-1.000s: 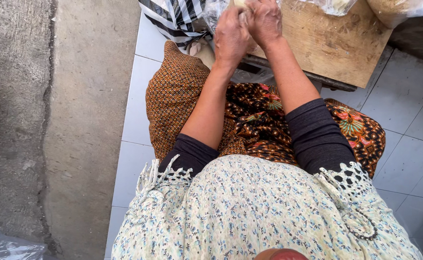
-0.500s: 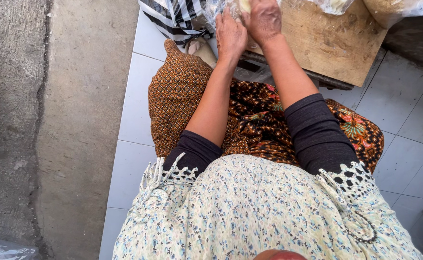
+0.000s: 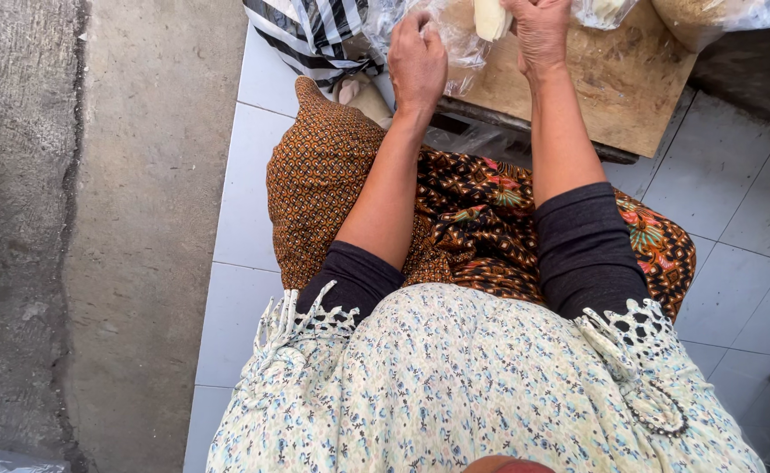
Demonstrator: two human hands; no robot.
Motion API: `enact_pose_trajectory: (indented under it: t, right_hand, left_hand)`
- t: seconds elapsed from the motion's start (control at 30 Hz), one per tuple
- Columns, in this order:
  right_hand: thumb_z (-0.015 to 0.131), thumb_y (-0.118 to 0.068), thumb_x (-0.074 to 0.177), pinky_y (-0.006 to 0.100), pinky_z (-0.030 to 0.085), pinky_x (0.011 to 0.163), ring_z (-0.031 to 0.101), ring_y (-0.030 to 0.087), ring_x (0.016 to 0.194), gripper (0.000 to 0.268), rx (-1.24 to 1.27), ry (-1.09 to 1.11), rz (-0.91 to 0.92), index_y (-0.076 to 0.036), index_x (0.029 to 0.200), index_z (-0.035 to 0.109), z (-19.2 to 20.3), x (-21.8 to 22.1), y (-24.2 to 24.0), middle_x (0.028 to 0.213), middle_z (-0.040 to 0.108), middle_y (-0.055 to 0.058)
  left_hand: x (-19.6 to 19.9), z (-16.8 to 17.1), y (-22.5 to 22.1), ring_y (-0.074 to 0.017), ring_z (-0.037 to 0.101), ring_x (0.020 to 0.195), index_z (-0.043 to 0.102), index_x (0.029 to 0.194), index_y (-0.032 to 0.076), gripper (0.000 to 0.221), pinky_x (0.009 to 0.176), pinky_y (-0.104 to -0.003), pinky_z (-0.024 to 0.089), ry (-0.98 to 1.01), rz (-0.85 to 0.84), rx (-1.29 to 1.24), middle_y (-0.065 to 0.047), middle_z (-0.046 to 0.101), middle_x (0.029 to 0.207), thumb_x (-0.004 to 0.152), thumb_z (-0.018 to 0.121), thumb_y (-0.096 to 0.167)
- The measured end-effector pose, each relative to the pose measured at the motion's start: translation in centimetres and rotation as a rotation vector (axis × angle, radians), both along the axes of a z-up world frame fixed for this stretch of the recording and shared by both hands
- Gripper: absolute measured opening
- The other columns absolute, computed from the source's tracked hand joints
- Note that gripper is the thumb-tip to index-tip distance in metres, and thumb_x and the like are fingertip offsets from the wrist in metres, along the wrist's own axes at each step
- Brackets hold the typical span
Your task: The person puts a small amount of filling onto pieces of dough using a spoon and folds the dough into triangular packets by hand.
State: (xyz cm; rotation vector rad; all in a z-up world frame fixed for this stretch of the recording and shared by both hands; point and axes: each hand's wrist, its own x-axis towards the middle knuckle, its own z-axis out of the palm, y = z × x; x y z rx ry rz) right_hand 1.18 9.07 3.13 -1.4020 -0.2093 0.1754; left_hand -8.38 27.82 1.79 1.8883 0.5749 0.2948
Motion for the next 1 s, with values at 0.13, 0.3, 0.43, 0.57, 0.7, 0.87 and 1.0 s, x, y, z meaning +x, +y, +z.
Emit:
enact_pose_trajectory:
  t: [0.13, 0.3, 0.43, 0.57, 0.7, 0.87, 1.0]
  right_hand:
    - [0.080, -0.009, 0.104, 0.029, 0.059, 0.067, 0.070, 0.015, 0.071, 0.012, -0.360, -0.158, -0.017, -0.003, 0.094, 0.075, 4.5, -2.1, 0.6, 0.084, 0.074, 0.005]
    - [0.081, -0.012, 0.103, 0.028, 0.062, 0.079, 0.074, 0.015, 0.089, 0.013, -0.622, -0.375, 0.177, -0.001, 0.110, 0.079, 8.3, -6.7, 3.0, 0.100, 0.079, 0.010]
    - [0.077, -0.012, 0.108, 0.027, 0.062, 0.085, 0.074, 0.013, 0.094, 0.017, -0.424, -0.215, 0.168, 0.000, 0.121, 0.078, 9.0, -7.8, 2.7, 0.107, 0.079, 0.013]
    - [0.077, -0.009, 0.101, 0.028, 0.061, 0.073, 0.074, 0.011, 0.081, 0.013, -0.056, 0.147, 0.059, -0.001, 0.111, 0.079, 7.5, -7.1, -0.3, 0.098, 0.080, 0.008]
    - [0.083, -0.004, 0.105, 0.033, 0.043, 0.056, 0.053, 0.016, 0.059, 0.033, -0.242, -0.189, -0.237, 0.000, 0.080, 0.063, 5.7, -5.7, -6.0, 0.072, 0.063, 0.007]
    - [0.070, -0.012, 0.113, 0.039, 0.056, 0.067, 0.068, 0.025, 0.073, 0.019, -1.380, -0.967, -0.007, -0.011, 0.095, 0.071, 4.4, -6.6, -8.7, 0.084, 0.069, 0.008]
    - [0.067, -0.006, 0.103, 0.040, 0.058, 0.093, 0.073, 0.036, 0.105, 0.013, -1.260, -0.913, 0.090, -0.004, 0.115, 0.072, 3.0, -10.4, -6.2, 0.113, 0.076, 0.019]
  left_hand:
    - [0.0, 0.8, -1.0, -0.0263, 0.072, 0.094, 0.068, 0.134, 0.012, 0.043, 0.086, -0.040, 0.064, 0.033, -0.139, -0.621, -0.017, 0.077, 0.112, 0.102, 0.058, 0.039]
    - [0.4, 0.3, -1.6, -0.0206, 0.066, 0.115, 0.047, 0.148, 0.008, 0.056, 0.097, -0.040, 0.058, -0.249, -0.223, -1.380, -0.013, 0.063, 0.131, 0.110, 0.047, 0.049]
    - [-0.1, -0.8, -2.0, -0.0233, 0.067, 0.116, 0.051, 0.141, 0.002, 0.058, 0.100, -0.042, 0.059, -0.342, -0.182, -1.633, -0.015, 0.067, 0.129, 0.110, 0.044, 0.050]
    - [-0.4, -1.4, -2.3, -0.0256, 0.071, 0.104, 0.054, 0.135, 0.002, 0.047, 0.087, -0.048, 0.060, -0.219, -0.126, -1.587, -0.014, 0.070, 0.118, 0.105, 0.054, 0.037]
    - [-0.1, -2.3, -1.9, -0.0245, 0.072, 0.099, 0.059, 0.130, -0.001, 0.036, 0.088, -0.045, 0.059, -0.273, -0.008, -1.372, -0.014, 0.073, 0.113, 0.102, 0.061, 0.022]
    - [-0.2, -3.5, -1.1, -0.0214, 0.070, 0.098, 0.065, 0.121, -0.006, 0.029, 0.088, -0.037, 0.056, -0.452, 0.059, -1.385, -0.012, 0.073, 0.109, 0.109, 0.060, 0.020]
    - [-0.3, -3.5, -1.0, -0.0208, 0.070, 0.099, 0.066, 0.120, -0.003, 0.025, 0.090, -0.037, 0.055, -0.455, 0.026, -1.365, -0.012, 0.074, 0.109, 0.107, 0.062, 0.017]
